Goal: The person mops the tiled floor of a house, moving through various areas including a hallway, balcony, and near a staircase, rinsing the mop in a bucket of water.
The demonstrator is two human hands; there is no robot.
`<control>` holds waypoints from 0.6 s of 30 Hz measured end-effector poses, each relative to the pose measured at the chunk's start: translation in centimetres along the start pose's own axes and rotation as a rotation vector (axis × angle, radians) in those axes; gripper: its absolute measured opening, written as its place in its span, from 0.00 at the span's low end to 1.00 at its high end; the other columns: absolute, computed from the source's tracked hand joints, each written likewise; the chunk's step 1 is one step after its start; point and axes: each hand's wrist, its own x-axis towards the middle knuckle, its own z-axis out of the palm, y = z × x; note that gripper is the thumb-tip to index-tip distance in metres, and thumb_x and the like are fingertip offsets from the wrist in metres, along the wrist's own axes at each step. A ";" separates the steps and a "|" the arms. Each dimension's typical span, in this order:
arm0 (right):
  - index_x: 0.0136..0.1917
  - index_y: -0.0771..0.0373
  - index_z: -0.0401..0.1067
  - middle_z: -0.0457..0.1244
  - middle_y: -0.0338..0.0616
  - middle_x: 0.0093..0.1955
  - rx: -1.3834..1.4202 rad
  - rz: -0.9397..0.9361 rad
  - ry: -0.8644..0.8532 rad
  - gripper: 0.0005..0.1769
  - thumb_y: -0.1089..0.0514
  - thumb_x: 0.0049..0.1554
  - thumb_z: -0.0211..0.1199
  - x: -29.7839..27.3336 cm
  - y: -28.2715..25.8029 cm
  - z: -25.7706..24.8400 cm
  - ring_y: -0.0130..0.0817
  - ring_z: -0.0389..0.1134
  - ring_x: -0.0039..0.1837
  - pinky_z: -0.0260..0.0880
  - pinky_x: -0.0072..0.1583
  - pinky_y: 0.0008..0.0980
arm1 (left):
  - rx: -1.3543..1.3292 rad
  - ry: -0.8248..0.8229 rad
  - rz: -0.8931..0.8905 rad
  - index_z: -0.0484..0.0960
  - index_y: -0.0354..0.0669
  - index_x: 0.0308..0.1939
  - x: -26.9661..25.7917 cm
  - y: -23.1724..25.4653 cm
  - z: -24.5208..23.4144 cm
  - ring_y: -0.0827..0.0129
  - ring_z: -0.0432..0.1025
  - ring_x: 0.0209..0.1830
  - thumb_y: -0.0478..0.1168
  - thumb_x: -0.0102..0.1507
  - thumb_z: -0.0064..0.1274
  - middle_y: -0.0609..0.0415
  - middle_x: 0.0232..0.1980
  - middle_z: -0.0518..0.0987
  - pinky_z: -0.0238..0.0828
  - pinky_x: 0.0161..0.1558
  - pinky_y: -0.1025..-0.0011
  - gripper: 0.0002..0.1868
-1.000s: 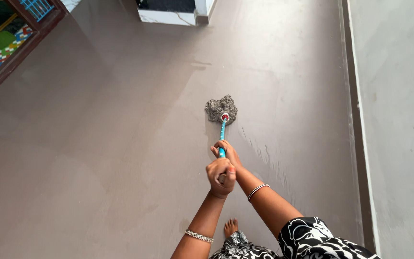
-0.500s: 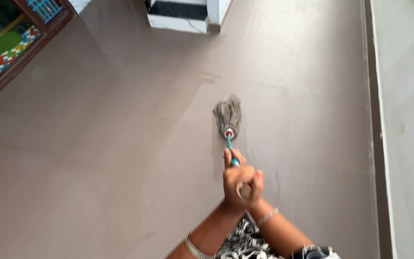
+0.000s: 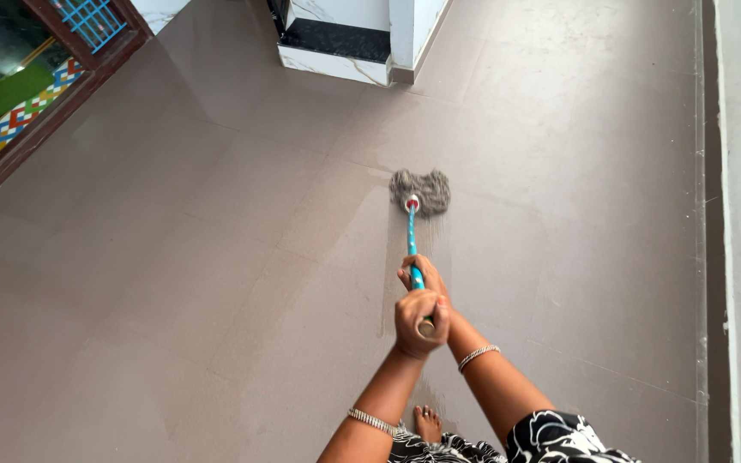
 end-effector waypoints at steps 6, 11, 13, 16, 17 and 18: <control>0.55 0.57 0.65 0.60 0.40 0.57 -0.436 0.025 -0.041 0.19 0.68 0.51 0.63 6.1 -2.5 -0.7 0.37 0.70 0.52 0.71 0.50 0.38 | 0.062 -0.076 -0.094 0.67 0.35 0.22 4.4 -6.1 0.5 0.54 0.68 0.22 0.29 0.63 0.48 0.45 0.22 0.70 0.66 0.29 0.62 0.14; 0.37 0.62 0.61 0.56 0.46 0.39 -0.651 -0.340 0.158 0.20 0.58 0.54 0.73 12.9 -4.5 0.7 0.42 0.56 0.41 0.60 0.42 0.41 | -0.038 0.022 -0.157 0.67 0.34 0.22 12.1 -4.6 0.7 0.61 0.65 0.17 0.29 0.63 0.49 0.47 0.20 0.67 0.62 0.25 0.66 0.14; 0.37 0.63 0.60 0.55 0.46 0.39 -0.541 -0.351 0.134 0.19 0.59 0.55 0.72 15.5 -3.0 1.6 0.41 0.55 0.40 0.58 0.42 0.41 | -0.035 0.090 -0.153 0.62 0.35 0.20 14.8 -5.9 0.8 0.62 0.63 0.15 0.28 0.64 0.49 0.49 0.18 0.64 0.58 0.23 0.66 0.18; 0.37 0.63 0.58 0.53 0.45 0.38 -0.407 -0.330 0.072 0.19 0.61 0.57 0.70 19.3 -0.1 1.8 0.40 0.52 0.40 0.56 0.42 0.40 | -0.041 0.117 -0.124 0.60 0.36 0.20 17.6 -8.6 1.0 0.62 0.61 0.15 0.28 0.64 0.48 0.50 0.18 0.63 0.58 0.23 0.66 0.18; 0.38 0.64 0.58 0.52 0.45 0.37 -0.377 -0.320 0.071 0.19 0.62 0.57 0.69 21.2 0.7 1.8 0.40 0.52 0.40 0.56 0.42 0.40 | -0.046 0.114 -0.110 0.61 0.36 0.21 18.7 -9.8 1.3 0.62 0.62 0.16 0.28 0.63 0.48 0.50 0.19 0.64 0.59 0.24 0.66 0.18; 0.38 0.64 0.57 0.51 0.45 0.37 -0.350 -0.301 0.072 0.19 0.62 0.58 0.68 23.0 1.4 1.6 0.39 0.51 0.39 0.55 0.41 0.40 | -0.056 0.102 -0.116 0.62 0.35 0.21 19.8 -11.1 1.4 0.61 0.62 0.17 0.28 0.63 0.48 0.50 0.19 0.64 0.59 0.24 0.65 0.17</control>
